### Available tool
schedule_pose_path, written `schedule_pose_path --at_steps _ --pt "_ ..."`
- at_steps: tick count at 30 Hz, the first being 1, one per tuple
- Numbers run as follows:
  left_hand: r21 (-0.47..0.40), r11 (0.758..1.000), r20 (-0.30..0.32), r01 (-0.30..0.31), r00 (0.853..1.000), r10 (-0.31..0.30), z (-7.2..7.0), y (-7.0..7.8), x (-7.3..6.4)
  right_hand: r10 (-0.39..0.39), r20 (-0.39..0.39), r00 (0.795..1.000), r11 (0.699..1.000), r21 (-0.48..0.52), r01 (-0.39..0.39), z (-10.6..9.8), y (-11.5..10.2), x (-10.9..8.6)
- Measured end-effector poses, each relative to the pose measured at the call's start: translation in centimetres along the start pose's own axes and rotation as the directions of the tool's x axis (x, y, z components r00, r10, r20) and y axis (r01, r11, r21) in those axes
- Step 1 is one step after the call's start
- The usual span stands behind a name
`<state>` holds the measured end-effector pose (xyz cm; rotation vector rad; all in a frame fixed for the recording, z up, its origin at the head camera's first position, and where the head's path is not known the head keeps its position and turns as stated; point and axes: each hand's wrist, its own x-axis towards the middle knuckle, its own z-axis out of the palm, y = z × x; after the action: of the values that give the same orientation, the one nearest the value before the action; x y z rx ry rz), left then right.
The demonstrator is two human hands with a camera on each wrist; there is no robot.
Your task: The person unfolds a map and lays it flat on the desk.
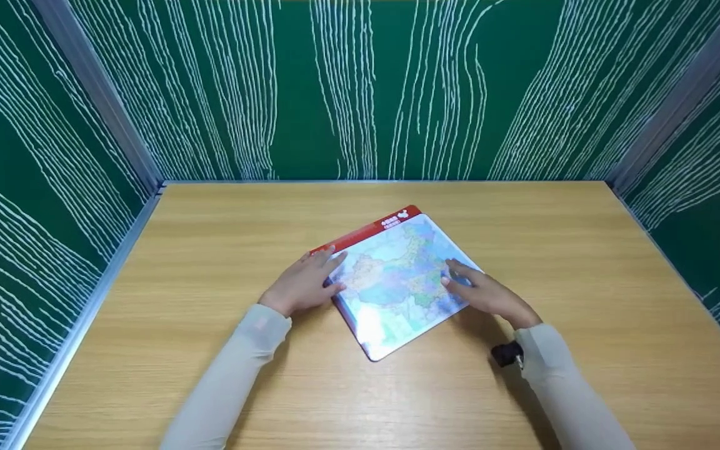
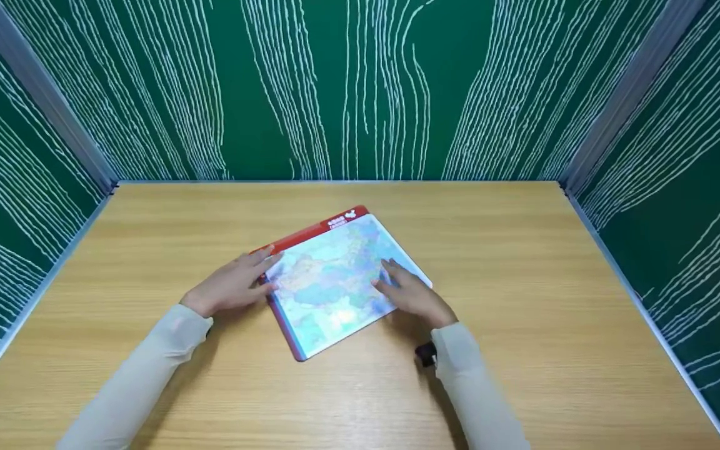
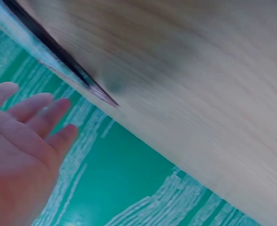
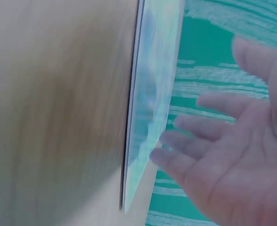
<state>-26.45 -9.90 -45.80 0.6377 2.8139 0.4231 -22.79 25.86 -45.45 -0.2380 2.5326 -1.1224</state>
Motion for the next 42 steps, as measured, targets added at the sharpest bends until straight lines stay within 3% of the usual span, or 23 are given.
schedule_pose_path --at_steps 3,12,18,25,35,42 --pt "-0.014 1.000 -0.003 -0.001 1.000 0.001 -0.1 -0.3 0.5 0.033 -0.029 0.999 0.998 0.051 -0.031 0.6 -0.5 -0.4" --pt "-0.011 0.999 0.032 0.033 0.999 -0.032 -0.6 -0.3 2.7 -0.007 -0.029 1.000 0.998 0.066 0.009 2.7 -2.4 -1.1" --pt "0.032 0.999 0.071 0.020 0.997 -0.022 -0.8 0.2 3.5 -0.093 0.008 0.996 0.996 -0.008 0.093 4.4 -3.0 -1.5" --pt "0.053 0.999 0.097 0.011 0.995 -0.016 -0.7 0.5 4.4 -0.082 0.064 0.995 0.987 -0.133 0.090 5.7 -3.6 -1.9" --pt "-0.002 0.995 0.121 0.102 0.988 -0.101 0.2 0.3 4.6 -0.017 0.109 0.994 0.984 -0.173 0.036 6.5 -3.6 -1.5" --pt "0.018 0.996 0.126 0.093 0.988 -0.094 0.5 0.2 4.3 -0.013 0.111 0.994 0.978 -0.205 0.036 6.7 -3.5 -1.3"
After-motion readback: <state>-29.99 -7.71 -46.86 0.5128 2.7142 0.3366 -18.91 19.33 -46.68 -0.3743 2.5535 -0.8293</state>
